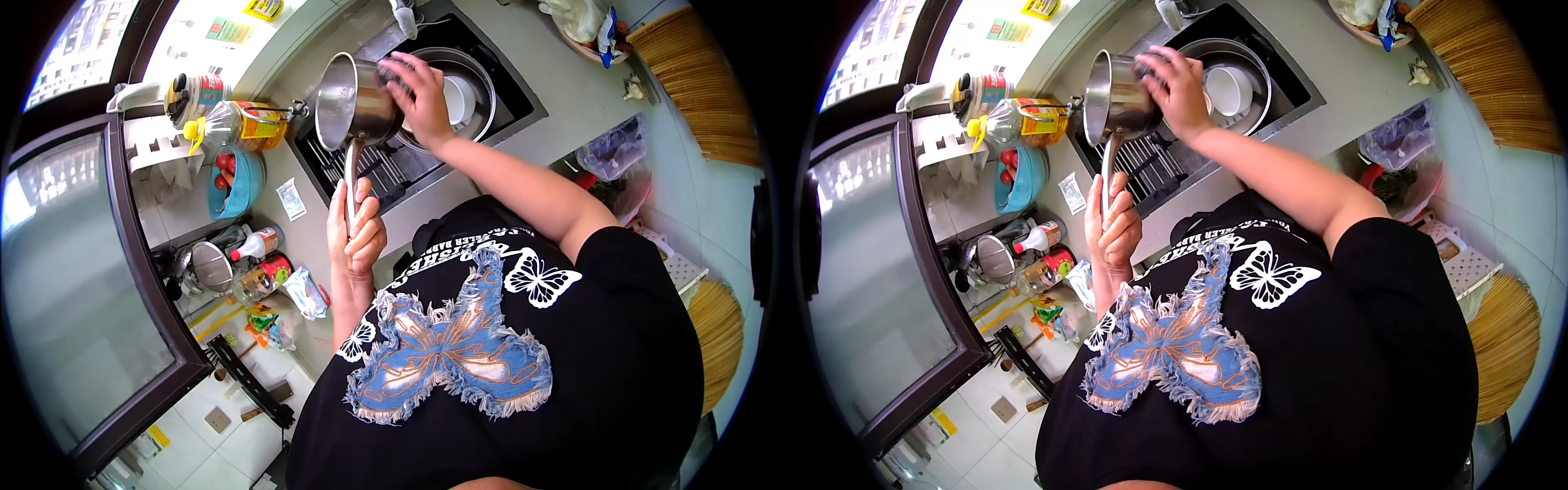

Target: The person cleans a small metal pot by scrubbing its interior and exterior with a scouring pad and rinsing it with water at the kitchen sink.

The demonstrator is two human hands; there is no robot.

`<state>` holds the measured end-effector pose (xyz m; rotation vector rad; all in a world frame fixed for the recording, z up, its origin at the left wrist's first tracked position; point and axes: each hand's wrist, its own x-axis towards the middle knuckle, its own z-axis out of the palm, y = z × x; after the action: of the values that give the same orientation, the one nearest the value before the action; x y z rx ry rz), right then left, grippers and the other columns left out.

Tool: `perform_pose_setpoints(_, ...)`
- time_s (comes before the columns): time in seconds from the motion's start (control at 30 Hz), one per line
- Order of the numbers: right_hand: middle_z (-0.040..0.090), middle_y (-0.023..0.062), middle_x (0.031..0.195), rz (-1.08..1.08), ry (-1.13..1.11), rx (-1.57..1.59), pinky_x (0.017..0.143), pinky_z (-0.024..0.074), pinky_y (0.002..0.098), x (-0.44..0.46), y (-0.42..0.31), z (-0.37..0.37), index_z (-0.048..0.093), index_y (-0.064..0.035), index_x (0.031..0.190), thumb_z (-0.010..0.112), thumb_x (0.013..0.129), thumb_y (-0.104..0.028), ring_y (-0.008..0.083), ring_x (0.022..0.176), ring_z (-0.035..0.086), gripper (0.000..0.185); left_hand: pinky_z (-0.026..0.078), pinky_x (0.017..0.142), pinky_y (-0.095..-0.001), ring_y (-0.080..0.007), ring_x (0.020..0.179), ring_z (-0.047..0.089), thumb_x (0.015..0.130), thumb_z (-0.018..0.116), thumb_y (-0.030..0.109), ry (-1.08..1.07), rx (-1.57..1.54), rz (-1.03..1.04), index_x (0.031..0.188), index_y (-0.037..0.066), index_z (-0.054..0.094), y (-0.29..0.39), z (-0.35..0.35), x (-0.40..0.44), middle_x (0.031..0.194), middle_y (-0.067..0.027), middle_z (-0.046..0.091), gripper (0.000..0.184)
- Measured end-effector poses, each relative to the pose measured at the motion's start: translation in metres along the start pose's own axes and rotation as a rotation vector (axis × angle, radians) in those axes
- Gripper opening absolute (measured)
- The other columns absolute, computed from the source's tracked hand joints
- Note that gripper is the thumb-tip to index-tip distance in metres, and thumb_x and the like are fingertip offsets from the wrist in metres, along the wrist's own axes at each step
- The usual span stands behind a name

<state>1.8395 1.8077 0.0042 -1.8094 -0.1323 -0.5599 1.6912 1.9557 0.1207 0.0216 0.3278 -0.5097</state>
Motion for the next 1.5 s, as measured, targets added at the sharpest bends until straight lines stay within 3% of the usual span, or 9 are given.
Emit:
perform_pose_setpoints(0.2, 0.051, -0.0009, 0.145, -0.193, -0.28, 0.09, 0.105, 0.0317, 0.0347, -0.045, -0.038, -0.023, 0.065, -0.023, 0.129, 0.062, 0.094, -0.026, 0.0222, 0.111, 0.046, 0.036, 0.032, 0.024, -0.0213, -0.011, 0.031, 0.039, 0.108, 0.027, 0.036, 0.0, -0.059, 0.002, 0.094, 0.005, 0.034, 0.003, -0.001, 0.001, 0.059, -0.0097, 0.042, 0.035)
perform_pose_setpoints(0.33, 0.055, 0.0023, 0.139, 0.043, -0.031, 0.084, 0.103, 0.0332, 0.0373, 0.009, 0.013, -0.001, 0.067, -0.0206, 0.124, 0.06, 0.094, -0.027, 0.0234, 0.113, 0.048, 0.031, 0.031, 0.024, -0.0219, -0.0114, 0.031, 0.039, 0.108, 0.026, 0.037, 0.013, -0.022, -0.018, 0.094, 0.005, 0.033, -0.001, -0.001, -0.003, 0.059, -0.0096, 0.041, 0.035)
perform_pose_setpoints(0.53, 0.054, 0.0023, 0.139, -0.117, -0.164, 0.1, 0.104, 0.0332, 0.038, -0.02, -0.048, -0.023, 0.064, -0.0184, 0.128, 0.057, 0.096, -0.023, 0.0282, 0.112, 0.045, 0.033, 0.028, 0.023, -0.0218, -0.0106, 0.029, 0.037, 0.108, 0.027, 0.038, 0.079, 0.036, -0.032, 0.093, 0.006, 0.034, -0.001, -0.004, -0.005, 0.058, -0.0083, 0.041, 0.036)
perform_pose_setpoints(0.73, 0.064, 0.0072, 0.13, 0.006, -0.257, 0.218, 0.103, 0.0337, 0.0366, 0.045, 0.006, -0.002, 0.067, -0.0113, 0.122, 0.049, 0.101, -0.029, 0.0263, 0.114, 0.053, 0.033, 0.022, 0.02, -0.0203, -0.0085, 0.026, 0.029, 0.108, 0.027, 0.04, 0.255, 0.401, -0.044, 0.093, 0.009, 0.036, 0.0, -0.002, -0.026, 0.051, -0.004, 0.037, 0.035)
perform_pose_setpoints(0.9, 0.043, 0.0051, 0.152, -0.046, -0.215, 0.047, 0.108, 0.0305, 0.0385, -0.017, -0.038, -0.02, 0.05, -0.0103, 0.143, 0.054, 0.097, -0.02, 0.0294, 0.117, 0.044, 0.047, 0.02, 0.02, -0.021, -0.0086, 0.025, 0.028, 0.108, 0.028, 0.04, 0.231, 0.347, -0.017, 0.093, 0.01, 0.036, 0.002, -0.008, -0.028, 0.05, -0.0045, 0.037, 0.035)
perform_pose_setpoints(1.07, 0.053, 0.0136, 0.141, 0.017, -0.26, 0.101, 0.107, 0.0322, 0.0397, 0.01, -0.029, -0.018, 0.055, -0.0054, 0.136, 0.057, 0.096, -0.037, 0.0323, 0.12, 0.046, 0.05, 0.018, 0.022, -0.0237, -0.0108, 0.025, 0.027, 0.107, 0.032, 0.043, 0.398, 0.663, -0.054, 0.092, 0.011, 0.037, 0.0, -0.002, -0.042, 0.05, -0.0038, 0.035, 0.035)
perform_pose_setpoints(1.2, 0.07, 0.0149, 0.108, 0.336, -0.884, 0.145, 0.088, 0.049, 0.0347, 0.073, -0.004, -0.008, 0.066, -0.0002, 0.118, 0.068, 0.084, -0.05, 0.0251, 0.093, 0.065, 0.06, 0.018, 0.023, -0.0249, -0.0112, 0.026, 0.026, 0.104, 0.04, 0.045, 0.492, 0.826, -0.142, 0.088, 0.01, 0.038, 0.014, 0.0, -0.064, 0.05, -0.0048, 0.037, 0.039)
perform_pose_setpoints(1.33, 0.064, 0.009, 0.073, 0.557, -1.256, -0.142, 0.051, 0.052, 0.0316, 0.089, 0.013, -0.006, 0.069, 0.0006, 0.097, 0.065, 0.078, -0.023, 0.0166, 0.057, 0.06, 0.03, 0.019, 0.022, -0.0238, -0.0094, 0.027, 0.026, 0.103, 0.047, 0.038, 0.523, 0.91, -0.241, 0.085, 0.004, 0.042, 0.029, 0.01, -0.072, 0.049, -0.005, 0.039, 0.038)
perform_pose_setpoints(1.5, 0.069, 0.0112, 0.082, 0.664, -1.263, -0.093, 0.051, 0.0594, 0.0353, 0.058, 0.02, -0.026, 0.068, -0.0009, 0.11, 0.061, 0.076, -0.008, 0.0202, 0.063, 0.068, 0.035, 0.028, 0.027, -0.023, -0.0098, 0.028, 0.035, 0.104, 0.046, 0.037, 0.484, 1.101, -0.329, 0.094, -0.001, 0.053, 0.055, -0.006, -0.073, 0.05, -0.0034, 0.044, 0.04)
